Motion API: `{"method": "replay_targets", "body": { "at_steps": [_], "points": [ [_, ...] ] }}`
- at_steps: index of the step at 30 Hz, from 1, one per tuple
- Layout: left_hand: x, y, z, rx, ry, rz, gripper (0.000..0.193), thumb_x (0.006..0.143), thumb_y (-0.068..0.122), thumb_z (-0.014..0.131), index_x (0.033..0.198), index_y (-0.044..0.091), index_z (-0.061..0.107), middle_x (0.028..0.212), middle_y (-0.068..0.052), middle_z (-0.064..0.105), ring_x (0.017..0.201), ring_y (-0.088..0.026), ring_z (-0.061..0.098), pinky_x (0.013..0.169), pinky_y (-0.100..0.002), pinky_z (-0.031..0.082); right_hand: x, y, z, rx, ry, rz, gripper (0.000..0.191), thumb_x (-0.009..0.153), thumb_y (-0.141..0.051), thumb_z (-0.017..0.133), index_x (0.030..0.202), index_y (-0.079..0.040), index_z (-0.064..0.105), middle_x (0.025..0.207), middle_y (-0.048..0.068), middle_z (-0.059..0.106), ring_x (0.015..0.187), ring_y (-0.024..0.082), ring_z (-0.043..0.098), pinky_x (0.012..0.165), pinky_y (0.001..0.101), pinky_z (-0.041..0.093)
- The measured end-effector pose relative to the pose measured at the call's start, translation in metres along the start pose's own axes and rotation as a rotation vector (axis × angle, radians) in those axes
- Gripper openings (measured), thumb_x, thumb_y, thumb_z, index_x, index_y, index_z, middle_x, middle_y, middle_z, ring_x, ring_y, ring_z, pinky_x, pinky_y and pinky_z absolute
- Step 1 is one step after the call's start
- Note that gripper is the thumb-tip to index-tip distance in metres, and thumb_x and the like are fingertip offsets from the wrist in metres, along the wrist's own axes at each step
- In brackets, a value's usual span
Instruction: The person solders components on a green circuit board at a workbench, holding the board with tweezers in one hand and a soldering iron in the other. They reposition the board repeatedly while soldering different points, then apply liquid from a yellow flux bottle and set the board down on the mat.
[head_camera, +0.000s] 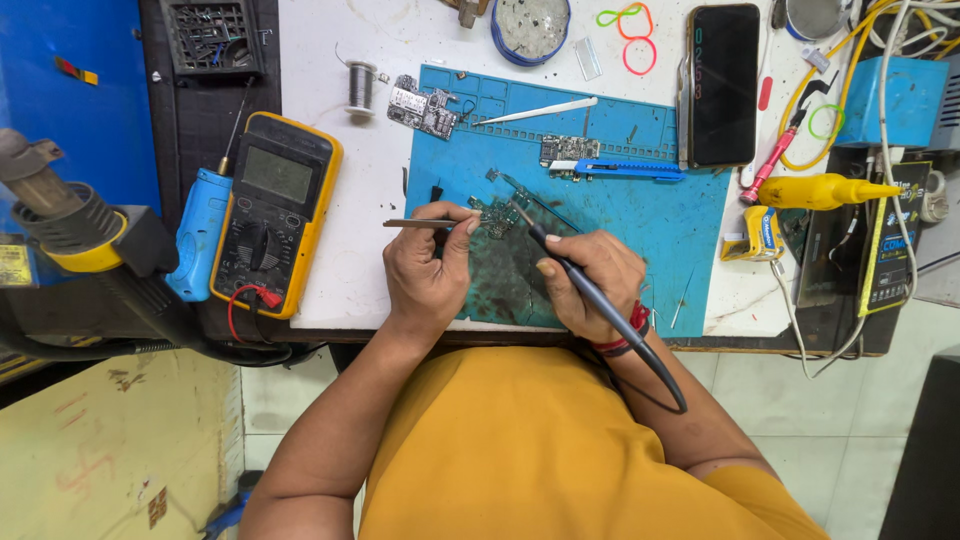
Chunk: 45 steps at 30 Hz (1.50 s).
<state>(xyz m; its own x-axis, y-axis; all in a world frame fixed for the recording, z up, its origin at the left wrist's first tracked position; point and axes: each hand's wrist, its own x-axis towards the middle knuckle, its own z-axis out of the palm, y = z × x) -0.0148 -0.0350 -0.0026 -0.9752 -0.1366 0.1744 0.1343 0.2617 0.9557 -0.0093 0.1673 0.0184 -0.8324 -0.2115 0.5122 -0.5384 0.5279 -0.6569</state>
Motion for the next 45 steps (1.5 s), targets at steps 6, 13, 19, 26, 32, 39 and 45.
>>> {"method": "replay_targets", "body": {
  "at_steps": [6, 13, 19, 26, 32, 39, 45],
  "points": [
    [0.001, 0.001, 0.000, 0.013, -0.004, 0.054, 0.008, 0.103, 0.010, 0.070, 0.107, 0.005, 0.066, 0.087, -0.002, 0.073, 0.067, -0.006, 0.062, 0.060, -0.023, 0.048, 0.000, 0.002, 0.002, 0.013, -0.047, -0.128, 0.006, 0.089, -0.007, 0.068, 0.089, -0.003, 0.064, 0.070, 0.009, 0.064, 0.059, 0.026, 0.062, 0.057, 0.0374, 0.047],
    [0.002, 0.002, -0.001, 0.028, -0.004, 0.051, 0.008, 0.103, 0.009, 0.070, 0.107, 0.005, 0.066, 0.086, -0.003, 0.073, 0.065, -0.007, 0.061, 0.059, -0.023, 0.047, 0.005, 0.001, 0.004, 0.005, -0.076, -0.110, 0.005, 0.089, -0.006, 0.069, 0.089, -0.004, 0.065, 0.071, 0.009, 0.065, 0.060, 0.026, 0.062, 0.058, 0.0366, 0.048],
    [0.001, 0.002, 0.000, 0.023, -0.003, 0.048, 0.007, 0.103, 0.009, 0.070, 0.106, 0.005, 0.066, 0.087, -0.003, 0.073, 0.065, -0.007, 0.061, 0.059, -0.023, 0.048, 0.006, 0.000, 0.005, 0.006, -0.072, -0.099, 0.005, 0.090, -0.006, 0.069, 0.089, -0.004, 0.065, 0.071, 0.009, 0.064, 0.061, 0.025, 0.063, 0.058, 0.0360, 0.049],
    [0.001, 0.002, 0.000, 0.022, -0.004, 0.047, 0.007, 0.103, 0.010, 0.070, 0.106, 0.005, 0.066, 0.086, -0.003, 0.073, 0.065, -0.007, 0.060, 0.059, -0.023, 0.047, 0.006, 0.000, 0.004, 0.005, -0.073, -0.098, 0.005, 0.089, -0.006, 0.069, 0.089, -0.004, 0.065, 0.070, 0.009, 0.064, 0.060, 0.025, 0.062, 0.057, 0.0365, 0.048],
    [0.002, 0.002, -0.001, 0.020, -0.010, 0.042, 0.007, 0.103, 0.010, 0.070, 0.105, 0.005, 0.066, 0.086, -0.002, 0.073, 0.064, -0.006, 0.060, 0.058, -0.023, 0.047, 0.006, 0.001, 0.005, 0.002, -0.074, -0.094, 0.004, 0.090, -0.006, 0.069, 0.089, -0.004, 0.065, 0.071, 0.009, 0.065, 0.059, 0.025, 0.062, 0.057, 0.0364, 0.048],
    [0.001, 0.001, 0.000, 0.020, 0.007, 0.046, 0.008, 0.102, 0.009, 0.071, 0.106, 0.004, 0.066, 0.084, -0.003, 0.071, 0.065, -0.007, 0.060, 0.059, -0.023, 0.047, -0.007, 0.007, 0.002, 0.033, 0.005, -0.035, 0.006, 0.092, -0.008, 0.066, 0.089, -0.004, 0.064, 0.078, 0.011, 0.069, 0.063, 0.025, 0.063, 0.060, 0.0351, 0.048],
    [-0.003, -0.005, -0.001, -0.068, 0.018, -0.001, 0.009, 0.103, 0.009, 0.070, 0.107, 0.003, 0.066, 0.085, -0.002, 0.071, 0.062, -0.006, 0.052, 0.057, -0.022, 0.042, -0.003, -0.007, 0.002, 0.078, 0.127, 0.194, 0.015, 0.096, -0.008, 0.070, 0.106, 0.000, 0.062, 0.073, 0.008, 0.062, 0.061, 0.018, 0.059, 0.060, 0.0301, 0.045]
  ]
}}
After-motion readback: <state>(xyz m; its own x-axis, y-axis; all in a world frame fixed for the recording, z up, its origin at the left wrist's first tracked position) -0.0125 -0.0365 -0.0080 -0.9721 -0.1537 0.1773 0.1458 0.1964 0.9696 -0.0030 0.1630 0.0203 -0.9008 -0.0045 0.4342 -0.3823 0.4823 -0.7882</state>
